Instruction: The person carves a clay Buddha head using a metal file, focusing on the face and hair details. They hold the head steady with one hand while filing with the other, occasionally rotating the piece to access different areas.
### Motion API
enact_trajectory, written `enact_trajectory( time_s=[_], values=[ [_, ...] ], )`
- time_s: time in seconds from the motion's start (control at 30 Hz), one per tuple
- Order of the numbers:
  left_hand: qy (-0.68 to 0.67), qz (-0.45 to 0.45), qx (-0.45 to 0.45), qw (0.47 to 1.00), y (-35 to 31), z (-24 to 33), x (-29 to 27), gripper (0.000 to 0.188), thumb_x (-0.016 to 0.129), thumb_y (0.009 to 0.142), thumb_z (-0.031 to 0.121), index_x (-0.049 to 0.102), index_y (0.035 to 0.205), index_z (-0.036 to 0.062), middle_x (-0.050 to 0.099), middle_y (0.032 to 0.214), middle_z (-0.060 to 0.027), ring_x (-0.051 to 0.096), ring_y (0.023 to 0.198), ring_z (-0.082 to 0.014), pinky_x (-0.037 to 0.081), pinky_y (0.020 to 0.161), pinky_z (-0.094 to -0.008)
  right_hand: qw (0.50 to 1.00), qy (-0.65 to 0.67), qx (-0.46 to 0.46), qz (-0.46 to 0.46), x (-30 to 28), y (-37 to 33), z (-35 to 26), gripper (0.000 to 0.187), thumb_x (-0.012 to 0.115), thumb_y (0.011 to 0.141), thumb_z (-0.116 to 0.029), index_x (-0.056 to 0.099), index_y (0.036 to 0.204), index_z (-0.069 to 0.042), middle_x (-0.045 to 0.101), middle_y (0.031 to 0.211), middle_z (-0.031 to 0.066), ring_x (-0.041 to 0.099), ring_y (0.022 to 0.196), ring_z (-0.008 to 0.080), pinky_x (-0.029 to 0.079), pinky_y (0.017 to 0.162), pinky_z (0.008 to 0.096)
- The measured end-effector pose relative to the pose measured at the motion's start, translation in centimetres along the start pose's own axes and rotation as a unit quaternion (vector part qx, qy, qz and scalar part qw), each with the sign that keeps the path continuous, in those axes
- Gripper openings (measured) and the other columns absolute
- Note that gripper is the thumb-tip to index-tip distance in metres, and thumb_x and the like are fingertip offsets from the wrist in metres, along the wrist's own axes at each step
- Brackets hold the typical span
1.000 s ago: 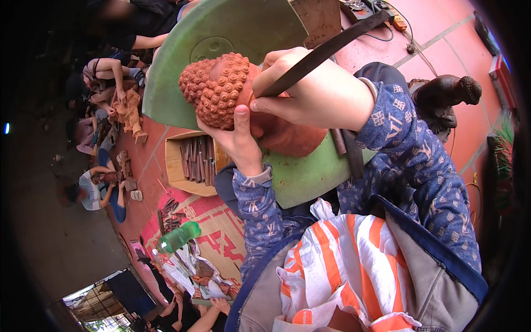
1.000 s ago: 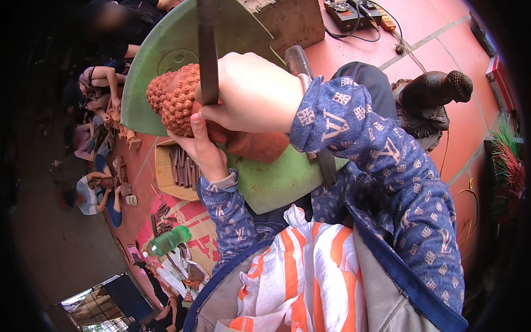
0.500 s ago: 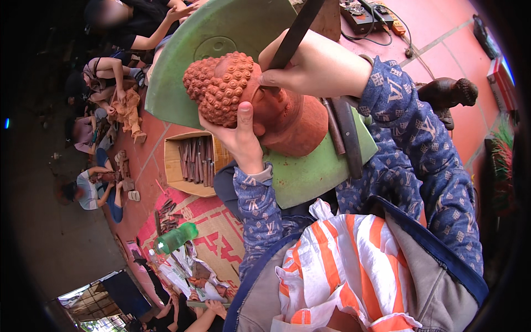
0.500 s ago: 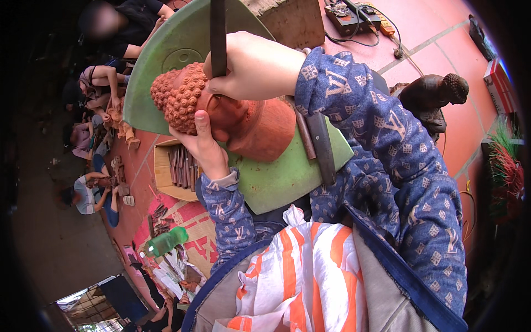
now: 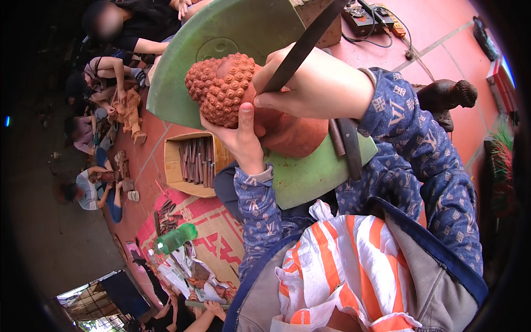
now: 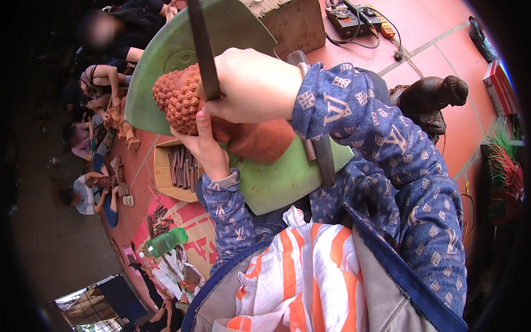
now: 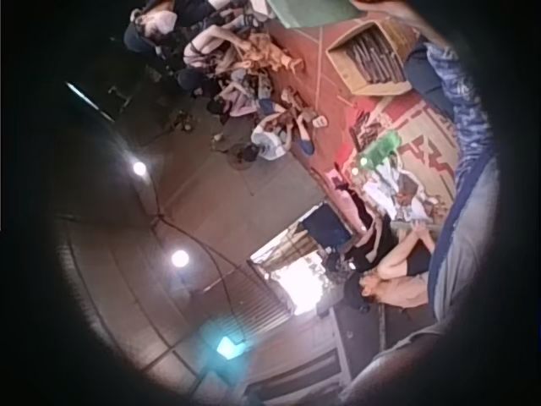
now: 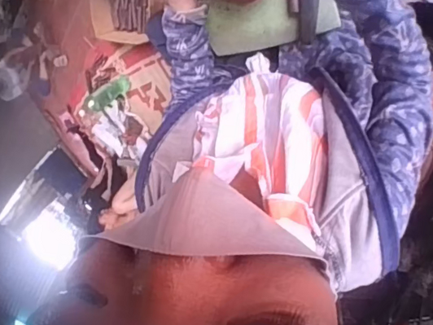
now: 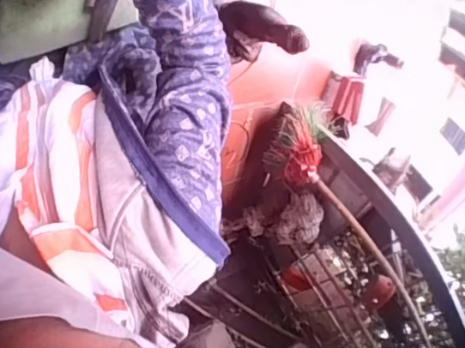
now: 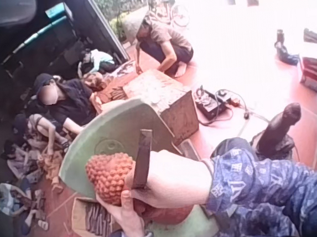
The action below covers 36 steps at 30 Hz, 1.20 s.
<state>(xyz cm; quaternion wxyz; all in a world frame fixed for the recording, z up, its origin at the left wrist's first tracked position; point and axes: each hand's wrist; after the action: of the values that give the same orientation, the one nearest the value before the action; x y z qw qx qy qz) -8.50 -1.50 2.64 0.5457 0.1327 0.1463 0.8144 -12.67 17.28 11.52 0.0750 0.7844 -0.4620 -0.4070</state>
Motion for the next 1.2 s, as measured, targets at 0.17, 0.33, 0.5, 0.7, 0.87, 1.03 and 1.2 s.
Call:
enact_trajectory(
  time_s=[0.17,0.33,0.5,0.7,0.87,1.03,1.2],
  values=[
    [0.021,0.002,-0.002,1.000,0.1,0.0,0.0,0.097,0.080,0.084,0.042,0.022,0.150,-0.0005,0.036,0.148,-0.0162,0.039,0.135,-0.0268,0.031,0.114,-0.0417,0.999,0.027,-0.005,0.025,-0.5,0.6,1.9,0.012,0.072,0.082,-0.009,0.070,0.088,0.002,0.067,0.075,0.0158,0.067,0.068,0.0258,0.053,0.063,0.0352],
    [0.021,0.001,-0.003,1.000,0.1,-0.4,-0.3,0.098,0.080,0.084,0.042,0.022,0.150,-0.0005,0.035,0.148,-0.0163,0.039,0.135,-0.0269,0.032,0.114,-0.0419,0.999,0.015,-0.031,0.036,0.1,-0.2,0.9,0.011,0.071,0.083,-0.008,0.070,0.087,0.003,0.068,0.077,0.0163,0.067,0.072,0.0266,0.053,0.067,0.0349],
    [0.016,0.002,-0.010,1.000,0.0,0.1,-0.1,0.097,0.080,0.085,0.041,0.022,0.150,-0.0006,0.036,0.148,-0.0163,0.040,0.135,-0.0269,0.032,0.114,-0.0419,0.995,0.079,0.059,-0.008,-0.8,1.0,2.0,0.017,0.074,0.083,-0.013,0.070,0.088,0.002,0.068,0.077,0.0148,0.066,0.068,0.0238,0.052,0.065,0.0328],
    [0.008,0.002,-0.010,1.000,-0.1,0.3,0.1,0.097,0.079,0.085,0.042,0.021,0.149,-0.0019,0.036,0.147,-0.0184,0.039,0.135,-0.0275,0.031,0.114,-0.0421,1.000,0.006,0.007,-0.007,0.1,0.1,0.3,0.015,0.073,0.082,-0.012,0.068,0.084,0.002,0.064,0.074,0.0168,0.064,0.071,0.0301,0.051,0.065,0.0372],
    [0.012,0.002,-0.004,1.000,0.0,0.0,-0.2,0.094,0.079,0.086,0.039,0.023,0.149,0.0000,0.036,0.148,-0.0166,0.040,0.135,-0.0265,0.032,0.113,-0.0414,0.990,0.087,0.105,-0.044,-1.2,0.9,2.0,0.014,0.074,0.083,-0.011,0.071,0.090,0.002,0.070,0.081,0.0155,0.069,0.075,0.0254,0.054,0.069,0.0325],
    [0.001,0.004,-0.007,1.000,0.0,-0.4,-0.3,0.095,0.080,0.084,0.039,0.023,0.149,0.0001,0.036,0.148,-0.0164,0.040,0.135,-0.0265,0.032,0.114,-0.0415,0.999,0.030,-0.025,0.019,0.2,-0.2,0.8,0.012,0.072,0.084,-0.010,0.070,0.087,0.001,0.066,0.075,0.0147,0.066,0.071,0.0274,0.052,0.066,0.0354],
    [0.018,0.004,-0.008,1.000,0.0,0.1,-0.1,0.103,0.080,0.082,0.046,0.019,0.149,-0.0033,0.033,0.148,-0.0201,0.036,0.137,-0.0290,0.029,0.114,-0.0432,0.995,0.086,0.051,-0.011,-0.7,0.8,2.3,0.017,0.074,0.084,-0.015,0.071,0.089,0.001,0.068,0.076,0.0124,0.066,0.069,0.0225,0.052,0.064,0.0331]
  ],
)
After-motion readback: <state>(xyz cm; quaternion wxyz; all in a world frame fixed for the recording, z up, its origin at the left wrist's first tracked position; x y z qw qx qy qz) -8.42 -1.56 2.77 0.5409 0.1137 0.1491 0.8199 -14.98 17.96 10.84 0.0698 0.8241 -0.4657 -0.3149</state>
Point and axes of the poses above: each hand's wrist, its own y-axis towards the middle knuckle, its own x-axis out of the palm, z = x × y
